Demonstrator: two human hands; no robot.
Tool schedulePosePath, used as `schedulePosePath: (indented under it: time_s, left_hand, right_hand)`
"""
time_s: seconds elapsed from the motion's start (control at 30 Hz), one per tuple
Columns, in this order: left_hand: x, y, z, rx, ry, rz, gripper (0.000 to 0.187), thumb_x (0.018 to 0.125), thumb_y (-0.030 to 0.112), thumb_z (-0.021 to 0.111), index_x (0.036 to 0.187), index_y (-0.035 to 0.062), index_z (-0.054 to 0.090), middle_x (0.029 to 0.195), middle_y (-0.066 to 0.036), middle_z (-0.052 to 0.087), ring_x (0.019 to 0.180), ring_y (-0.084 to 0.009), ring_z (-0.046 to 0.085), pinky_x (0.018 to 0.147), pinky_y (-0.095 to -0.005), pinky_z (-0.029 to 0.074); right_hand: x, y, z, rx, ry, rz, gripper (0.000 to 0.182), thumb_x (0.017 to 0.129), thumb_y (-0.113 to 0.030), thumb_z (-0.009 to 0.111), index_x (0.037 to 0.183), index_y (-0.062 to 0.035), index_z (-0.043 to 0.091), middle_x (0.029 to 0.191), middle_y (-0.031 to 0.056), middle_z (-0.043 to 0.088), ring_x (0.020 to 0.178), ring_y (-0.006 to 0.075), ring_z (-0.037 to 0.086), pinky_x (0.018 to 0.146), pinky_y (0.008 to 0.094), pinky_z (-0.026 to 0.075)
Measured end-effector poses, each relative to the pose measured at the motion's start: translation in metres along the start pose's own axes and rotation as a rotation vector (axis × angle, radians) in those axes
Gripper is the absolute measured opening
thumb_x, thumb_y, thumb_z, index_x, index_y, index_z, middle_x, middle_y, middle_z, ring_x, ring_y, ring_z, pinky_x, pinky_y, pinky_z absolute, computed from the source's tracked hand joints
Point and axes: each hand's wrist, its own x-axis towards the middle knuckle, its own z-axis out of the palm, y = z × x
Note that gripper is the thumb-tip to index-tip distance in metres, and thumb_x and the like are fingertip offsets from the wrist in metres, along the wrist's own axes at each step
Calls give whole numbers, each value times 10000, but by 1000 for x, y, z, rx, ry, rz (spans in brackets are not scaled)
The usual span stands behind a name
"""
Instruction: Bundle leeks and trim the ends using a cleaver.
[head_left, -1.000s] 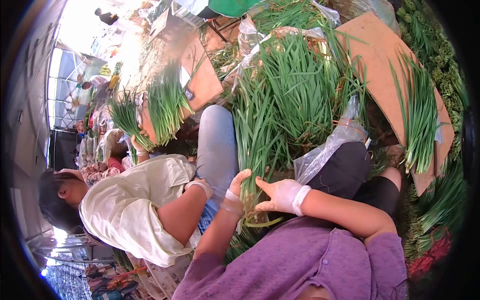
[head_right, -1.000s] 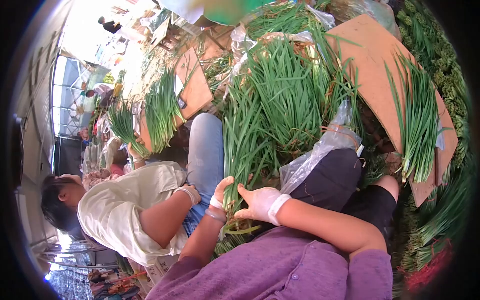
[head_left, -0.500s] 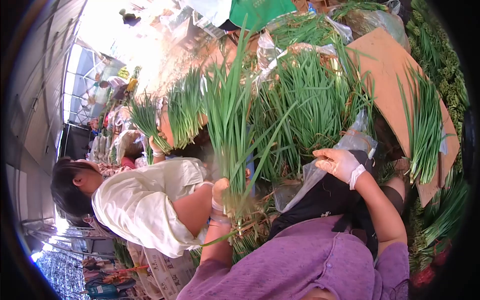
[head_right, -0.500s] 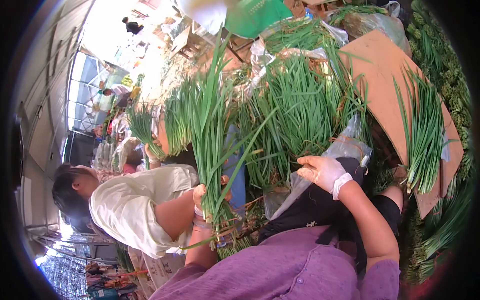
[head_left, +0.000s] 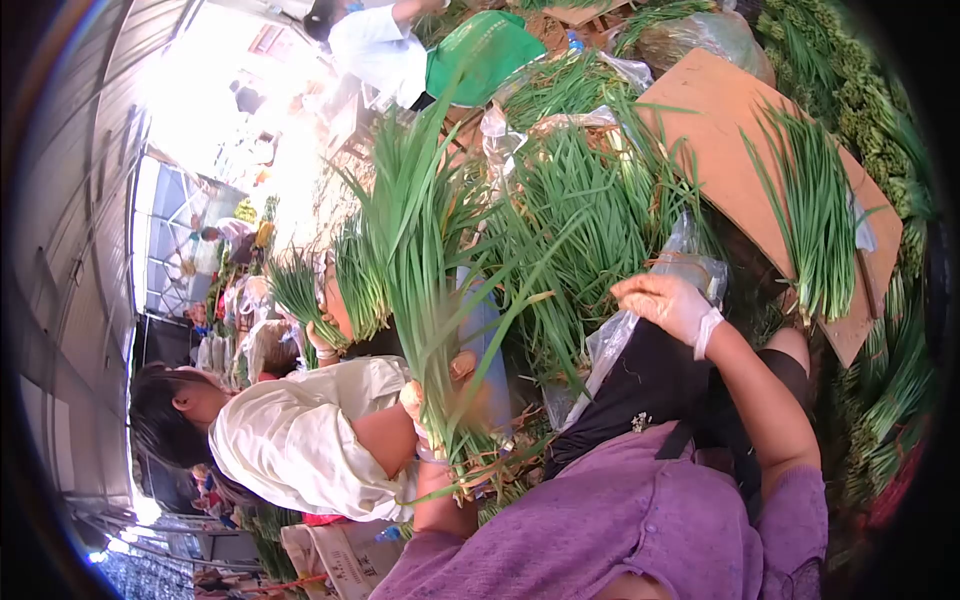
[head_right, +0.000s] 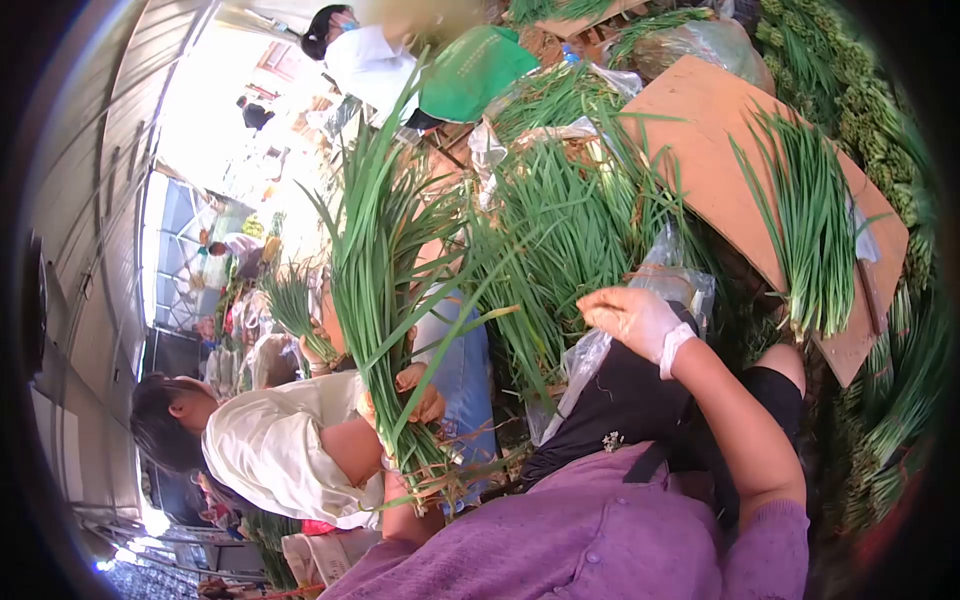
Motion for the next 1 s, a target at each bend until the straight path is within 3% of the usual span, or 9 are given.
schedulePosePath:
  time_s: [0.17,0.37,0.47,0.57,0.73,0.83,0.9,0.97,1.0]
  left_hand:
    - [-3,-8,10,104,-12,2,745,647,405,690,1255,78,410,751,-34,418,596,-191,443,478,-306,374]
    - [-8,-24,12,162,-56,-64,738,642,421,691,1241,80,426,744,-30,417,597,-189,443,480,-306,375]
    - [-14,-27,9,173,-59,-77,735,639,428,692,1234,81,434,741,-28,416,597,-188,443,481,-306,375]
    - [-22,-27,3,170,-65,-87,733,637,436,693,1227,82,443,737,-26,415,598,-187,443,483,-306,375]
    - [-48,-32,-7,185,158,42,697,639,454,683,1186,69,487,743,-12,429,593,-174,447,489,-296,381]
    - [-48,-18,-32,95,160,-72,566,631,423,614,992,-4,522,710,-43,507,567,-159,476,532,-271,338]
    - [-40,-20,-36,55,186,-98,657,702,303,637,1206,-80,462,833,-97,561,648,-197,521,582,-319,418]
    - [-26,-29,-44,200,436,6,664,716,293,654,1222,-88,452,941,-145,594,752,-244,588,664,-353,485]
    - [-20,-32,-60,87,265,1,623,730,263,646,1203,-96,457,1015,-191,600,833,-281,617,720,-376,515]
  right_hand:
    - [47,-11,-10,125,187,-38,514,871,-396,568,1217,-18,548,1205,128,585,1109,198,543,963,346,399]
    - [121,-36,11,559,112,352,767,808,-675,462,1386,-174,392,1514,116,193,1403,253,86,1083,529,61]
    - [149,-6,28,745,80,241,696,827,-652,467,1337,-180,467,1424,126,364,1301,271,303,1048,507,214]
    - [127,-30,31,708,-83,15,514,868,-563,495,1125,-135,619,1148,73,557,914,186,531,717,311,455]
    - [166,-28,-42,952,478,-126,168,845,-218,599,878,-58,640,638,-30,498,589,103,476,557,250,392]
    - [203,2,-147,1099,510,-310,278,869,-268,604,1036,-47,627,837,5,591,703,117,538,697,285,449]
    - [164,-101,-119,879,841,-260,356,901,-306,572,1156,-59,590,1080,36,609,967,146,558,905,330,401]
    - [163,-128,-129,616,716,-463,359,931,-314,526,1200,-82,576,1215,40,571,1155,153,481,1012,343,305]
    - [142,-158,-103,452,745,-524,355,950,-331,480,1186,-88,586,1162,22,596,1083,141,525,966,322,347]
